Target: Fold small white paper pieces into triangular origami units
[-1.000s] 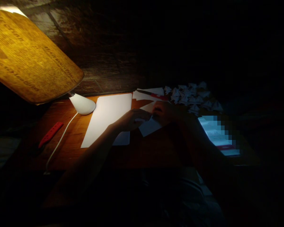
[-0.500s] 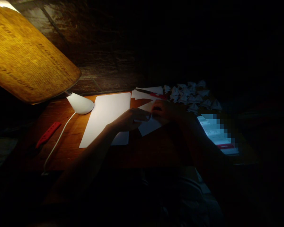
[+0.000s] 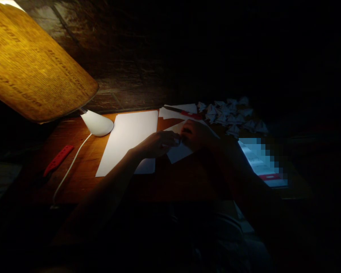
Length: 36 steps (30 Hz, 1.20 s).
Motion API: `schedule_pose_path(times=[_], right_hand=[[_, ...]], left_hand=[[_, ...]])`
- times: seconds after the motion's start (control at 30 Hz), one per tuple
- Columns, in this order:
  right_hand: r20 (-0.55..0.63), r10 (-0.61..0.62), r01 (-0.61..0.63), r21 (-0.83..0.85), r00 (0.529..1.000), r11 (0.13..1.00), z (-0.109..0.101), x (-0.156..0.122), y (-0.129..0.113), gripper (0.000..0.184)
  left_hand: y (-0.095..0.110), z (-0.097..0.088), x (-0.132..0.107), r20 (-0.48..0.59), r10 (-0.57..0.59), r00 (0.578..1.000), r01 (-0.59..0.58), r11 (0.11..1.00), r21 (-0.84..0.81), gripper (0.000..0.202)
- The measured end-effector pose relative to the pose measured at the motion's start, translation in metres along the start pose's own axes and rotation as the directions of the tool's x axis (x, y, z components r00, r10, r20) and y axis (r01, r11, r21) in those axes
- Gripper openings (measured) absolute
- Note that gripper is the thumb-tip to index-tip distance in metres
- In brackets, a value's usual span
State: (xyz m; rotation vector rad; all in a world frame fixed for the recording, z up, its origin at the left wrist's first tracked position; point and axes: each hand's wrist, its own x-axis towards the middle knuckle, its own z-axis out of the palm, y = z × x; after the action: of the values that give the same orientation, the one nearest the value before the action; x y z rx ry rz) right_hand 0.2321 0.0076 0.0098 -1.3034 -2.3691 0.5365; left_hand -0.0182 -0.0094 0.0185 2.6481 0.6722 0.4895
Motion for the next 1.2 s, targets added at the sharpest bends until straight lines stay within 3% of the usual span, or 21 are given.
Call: schedule_pose_path(times=[0.7, 0.97, 1.2], right_hand=[[-0.047, 0.055, -0.056, -0.017, 0.997, 0.998, 0.004, -0.001, -0.006, 0.014], [-0.032, 0.074, -0.075, -0.038, 0.997, 0.996, 0.004, -0.001, -0.010, 0.013], [-0.019, 0.105, -0.105, -0.021, 0.994, 0.994, 0.005, 0.000, -0.009, 0.011]], left_hand=[[0.001, 0.002, -0.002, 0.008, -0.004, 1.000, 0.004, 0.998, 0.059, 0.035], [-0.002, 0.002, -0.003, 0.014, -0.023, 1.000, 0.023, 1.000, -0.002, 0.047], [-0.003, 0.001, -0.004, 0.045, -0.028, 0.999, 0.024, 0.997, 0.070, 0.055]])
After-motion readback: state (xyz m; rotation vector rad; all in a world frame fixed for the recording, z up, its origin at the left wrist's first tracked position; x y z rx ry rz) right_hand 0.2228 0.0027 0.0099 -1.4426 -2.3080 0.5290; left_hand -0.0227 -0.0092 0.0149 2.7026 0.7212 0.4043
